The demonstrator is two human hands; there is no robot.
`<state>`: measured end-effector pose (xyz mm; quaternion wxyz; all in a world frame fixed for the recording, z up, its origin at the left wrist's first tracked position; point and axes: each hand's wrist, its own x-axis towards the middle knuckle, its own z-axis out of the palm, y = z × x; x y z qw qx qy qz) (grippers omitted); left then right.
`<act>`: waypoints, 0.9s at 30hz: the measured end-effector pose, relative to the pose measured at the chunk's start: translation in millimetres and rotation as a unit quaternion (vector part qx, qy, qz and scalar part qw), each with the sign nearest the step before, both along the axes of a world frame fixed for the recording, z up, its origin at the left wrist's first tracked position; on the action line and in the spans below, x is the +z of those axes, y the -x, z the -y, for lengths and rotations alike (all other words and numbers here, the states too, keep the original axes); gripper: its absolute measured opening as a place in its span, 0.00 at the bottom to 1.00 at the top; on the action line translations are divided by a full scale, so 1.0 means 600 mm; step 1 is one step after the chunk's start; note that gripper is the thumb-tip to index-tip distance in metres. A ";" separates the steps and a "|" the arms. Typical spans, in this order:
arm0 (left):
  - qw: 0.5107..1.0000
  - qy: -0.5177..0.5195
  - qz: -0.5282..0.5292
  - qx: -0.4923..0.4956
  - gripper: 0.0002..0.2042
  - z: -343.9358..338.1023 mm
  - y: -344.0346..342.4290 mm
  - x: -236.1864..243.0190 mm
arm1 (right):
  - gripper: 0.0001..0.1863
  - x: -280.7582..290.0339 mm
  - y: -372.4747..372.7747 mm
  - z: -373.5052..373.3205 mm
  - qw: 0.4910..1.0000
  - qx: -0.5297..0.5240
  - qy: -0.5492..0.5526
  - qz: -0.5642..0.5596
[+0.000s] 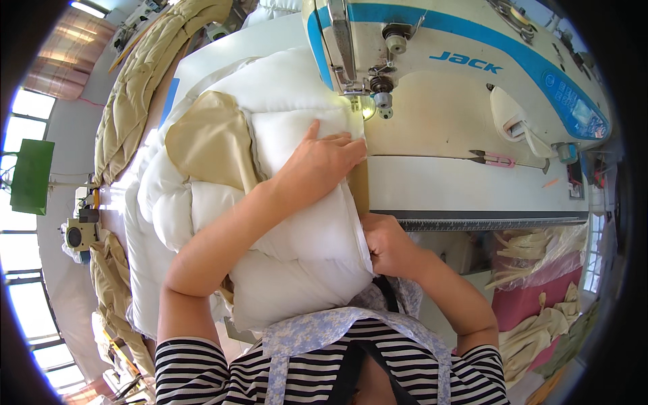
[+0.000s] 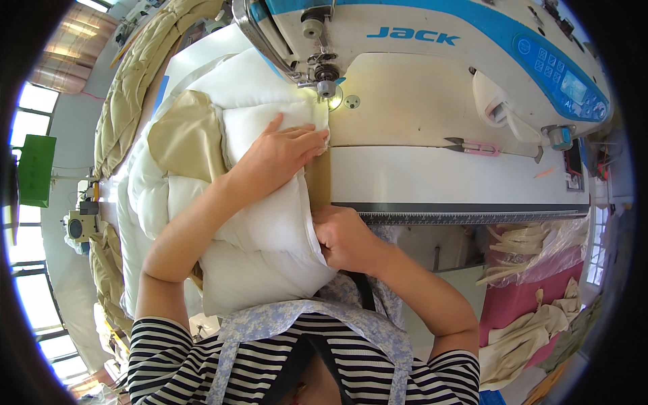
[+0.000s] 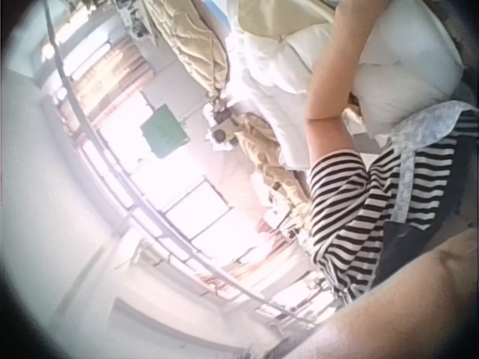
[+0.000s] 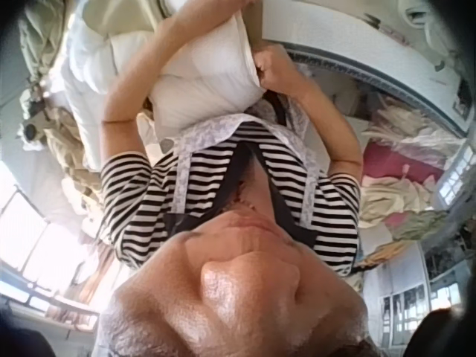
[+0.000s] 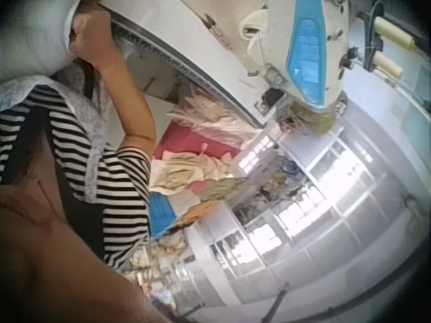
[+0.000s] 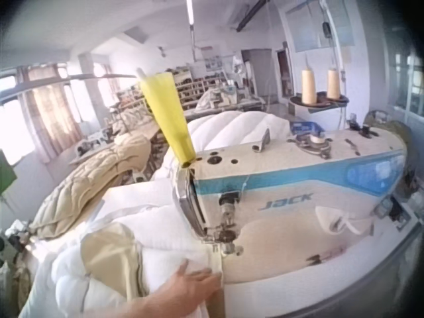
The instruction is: The person sews a beige puffer jacket using a sewing machine, aligning the fabric edges and guiding the material under the needle. They periodically adjust the jacket to maintain alignment and continue stitching along the seams.
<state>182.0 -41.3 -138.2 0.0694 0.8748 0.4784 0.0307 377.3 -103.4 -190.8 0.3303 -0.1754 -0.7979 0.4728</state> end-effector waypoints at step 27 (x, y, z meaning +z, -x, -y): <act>0.977 -0.097 0.170 0.086 0.09 0.121 -0.007 0.110 | 0.11 0.007 -0.005 0.143 0.989 -0.018 -0.132 0.063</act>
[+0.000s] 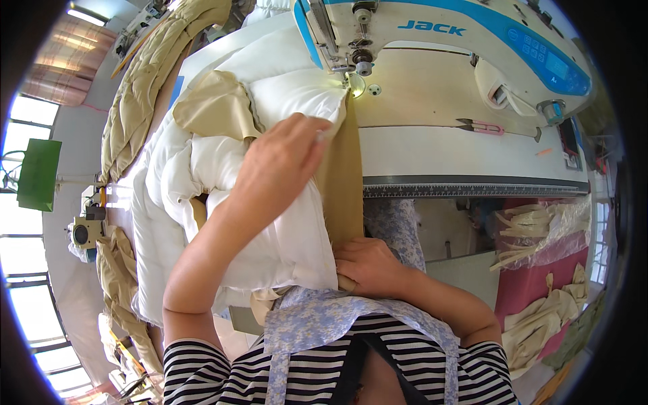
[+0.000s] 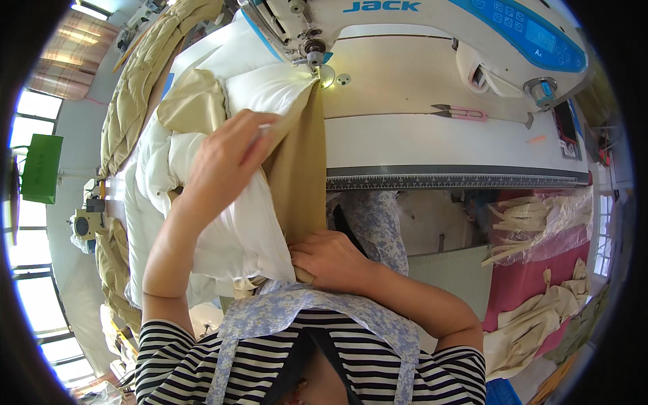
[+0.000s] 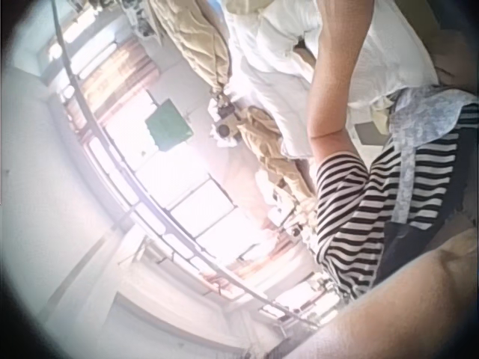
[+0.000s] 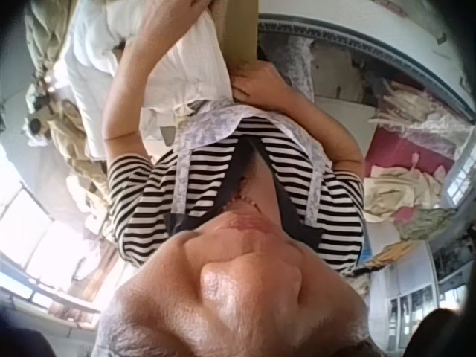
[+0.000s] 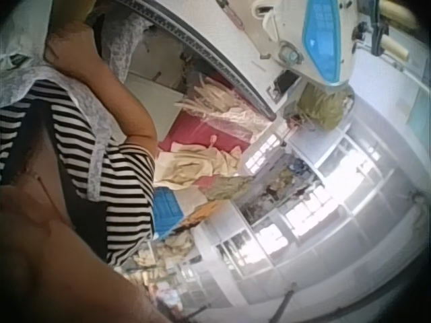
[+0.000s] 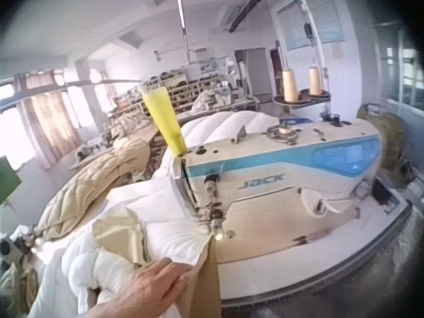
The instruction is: The person sews a beige puffer jacket using a sewing machine, aligning the fabric edges and guiding the material under the needle. They periodically adjust the jacket to maintain alignment and continue stitching along the seams.
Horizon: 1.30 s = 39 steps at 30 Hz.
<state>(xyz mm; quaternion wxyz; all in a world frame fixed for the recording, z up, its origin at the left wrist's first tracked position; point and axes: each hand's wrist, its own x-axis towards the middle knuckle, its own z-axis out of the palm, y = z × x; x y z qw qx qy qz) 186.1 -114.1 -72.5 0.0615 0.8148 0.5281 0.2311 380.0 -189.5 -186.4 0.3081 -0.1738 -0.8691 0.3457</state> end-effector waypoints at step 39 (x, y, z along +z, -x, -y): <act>0.978 0.153 -0.051 -0.130 0.14 -0.177 0.030 -0.105 | 0.18 0.023 0.021 -0.136 0.997 -0.018 0.064 0.039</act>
